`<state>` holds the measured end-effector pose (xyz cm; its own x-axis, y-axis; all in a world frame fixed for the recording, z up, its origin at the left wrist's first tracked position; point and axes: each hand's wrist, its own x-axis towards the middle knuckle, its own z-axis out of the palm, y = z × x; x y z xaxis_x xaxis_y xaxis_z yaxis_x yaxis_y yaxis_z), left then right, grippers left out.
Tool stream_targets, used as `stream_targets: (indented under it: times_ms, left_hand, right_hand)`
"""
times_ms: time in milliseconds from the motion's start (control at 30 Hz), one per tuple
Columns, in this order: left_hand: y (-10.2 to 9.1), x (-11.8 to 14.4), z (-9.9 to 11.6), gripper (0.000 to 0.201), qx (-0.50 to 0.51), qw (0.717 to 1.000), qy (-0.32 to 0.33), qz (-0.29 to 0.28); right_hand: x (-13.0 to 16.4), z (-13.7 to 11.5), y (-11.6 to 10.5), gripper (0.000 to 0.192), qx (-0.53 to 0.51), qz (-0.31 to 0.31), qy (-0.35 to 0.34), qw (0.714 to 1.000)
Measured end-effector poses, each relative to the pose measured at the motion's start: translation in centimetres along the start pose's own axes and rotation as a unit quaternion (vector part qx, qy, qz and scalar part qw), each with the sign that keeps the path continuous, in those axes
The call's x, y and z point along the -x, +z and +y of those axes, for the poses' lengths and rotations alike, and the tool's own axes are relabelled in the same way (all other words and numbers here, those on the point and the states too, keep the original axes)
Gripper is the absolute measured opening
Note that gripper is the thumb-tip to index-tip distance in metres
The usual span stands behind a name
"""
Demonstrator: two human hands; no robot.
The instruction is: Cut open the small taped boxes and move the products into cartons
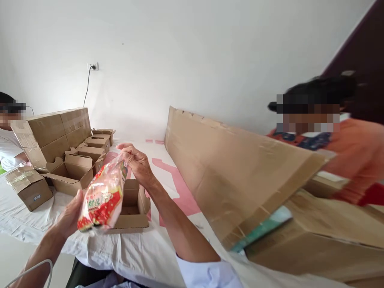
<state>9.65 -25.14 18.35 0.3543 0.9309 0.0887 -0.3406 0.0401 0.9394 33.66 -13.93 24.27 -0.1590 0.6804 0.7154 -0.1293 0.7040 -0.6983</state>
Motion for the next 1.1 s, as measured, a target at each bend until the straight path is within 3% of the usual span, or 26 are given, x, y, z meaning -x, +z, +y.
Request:
stream_targets:
  times_ms: [100,200,267,367,467,633,800,1100]
  left_hand:
    - [0.8,-0.7,-0.6,0.075,0.005,0.999,0.039,0.011]
    - [-0.1,-1.6,-0.6,0.090,-0.031,0.989,0.120,0.081]
    - [-1.2,-2.4,-0.3,0.091,-0.060,0.975,0.166,0.133]
    - [-2.9,-3.5,0.3,0.088,-0.090,0.965,0.187,0.162]
    - [-3.8,-4.4,1.0,0.085,-0.099,0.964,0.194,0.152]
    - [-3.8,-5.2,2.2,0.075,-0.113,0.977,0.163,0.077]
    - [-4.4,-6.3,2.8,0.082,-0.098,0.987,0.125,-0.013]
    - [-5.9,-8.3,2.2,0.080,-0.112,0.987,0.108,0.029]
  right_hand:
    - [0.4,1.3,0.7,0.051,-0.012,0.016,0.049,0.999]
    - [1.5,2.5,0.7,0.068,-0.072,0.032,0.159,0.984]
    - [2.5,2.8,0.7,0.077,-0.139,-0.011,0.221,0.965]
    - [4.0,2.8,1.3,0.072,-0.196,-0.101,0.250,0.943]
    - [4.8,3.2,2.3,0.060,-0.201,-0.129,0.246,0.939]
    - [4.5,4.8,3.0,0.053,-0.221,-0.059,0.242,0.943]
    - [3.7,5.8,3.0,0.052,-0.226,-0.009,0.226,0.947]
    - [3.0,7.5,2.4,0.057,-0.204,0.000,0.236,0.950]
